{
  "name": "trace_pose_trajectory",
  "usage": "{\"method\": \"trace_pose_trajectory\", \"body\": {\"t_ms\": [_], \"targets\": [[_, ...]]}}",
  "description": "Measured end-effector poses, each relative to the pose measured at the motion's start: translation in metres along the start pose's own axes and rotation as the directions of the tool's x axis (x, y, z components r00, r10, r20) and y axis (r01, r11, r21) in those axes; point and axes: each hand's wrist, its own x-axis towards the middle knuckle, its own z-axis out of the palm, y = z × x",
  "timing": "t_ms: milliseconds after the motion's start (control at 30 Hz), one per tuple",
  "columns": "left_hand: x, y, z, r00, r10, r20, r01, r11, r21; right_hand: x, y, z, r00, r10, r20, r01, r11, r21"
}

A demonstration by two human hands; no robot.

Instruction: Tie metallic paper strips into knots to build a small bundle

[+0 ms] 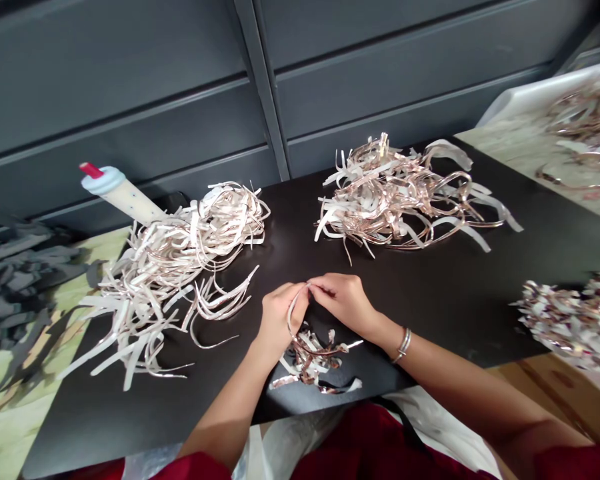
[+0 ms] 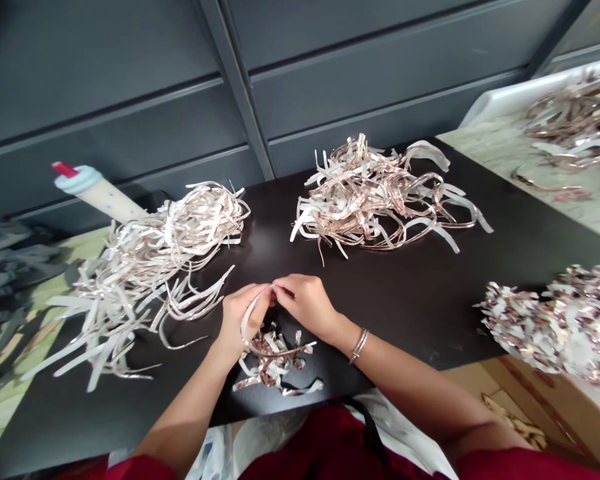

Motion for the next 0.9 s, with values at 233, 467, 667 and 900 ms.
{"method": "trace_pose_trajectory", "body": {"t_ms": [233, 467, 667, 900], "targets": [[-0.002, 0.004, 0.002, 0.999, -0.040, -0.006, 0.040, 0.999, -0.025, 0.000, -0.002, 0.002, 0.998, 0.011, -0.063, -0.013, 0.999, -0.030], [-0.005, -0.004, 0.005, 0.993, -0.103, -0.064, 0.096, 0.990, -0.107, 0.005, -0.001, -0.003, 1.000, 0.011, 0.000, -0.010, 0.994, 0.106], [-0.004, 0.004, 0.004, 0.999, -0.028, -0.027, 0.028, 1.000, 0.005, 0.003, 0.001, -0.003, 0.999, -0.036, -0.005, 0.036, 0.999, 0.021], [-0.003, 0.006, 0.005, 1.000, -0.012, 0.017, 0.012, 1.000, 0.014, 0.001, 0.005, 0.001, 0.999, -0.013, -0.038, 0.011, 0.997, -0.071]]}}
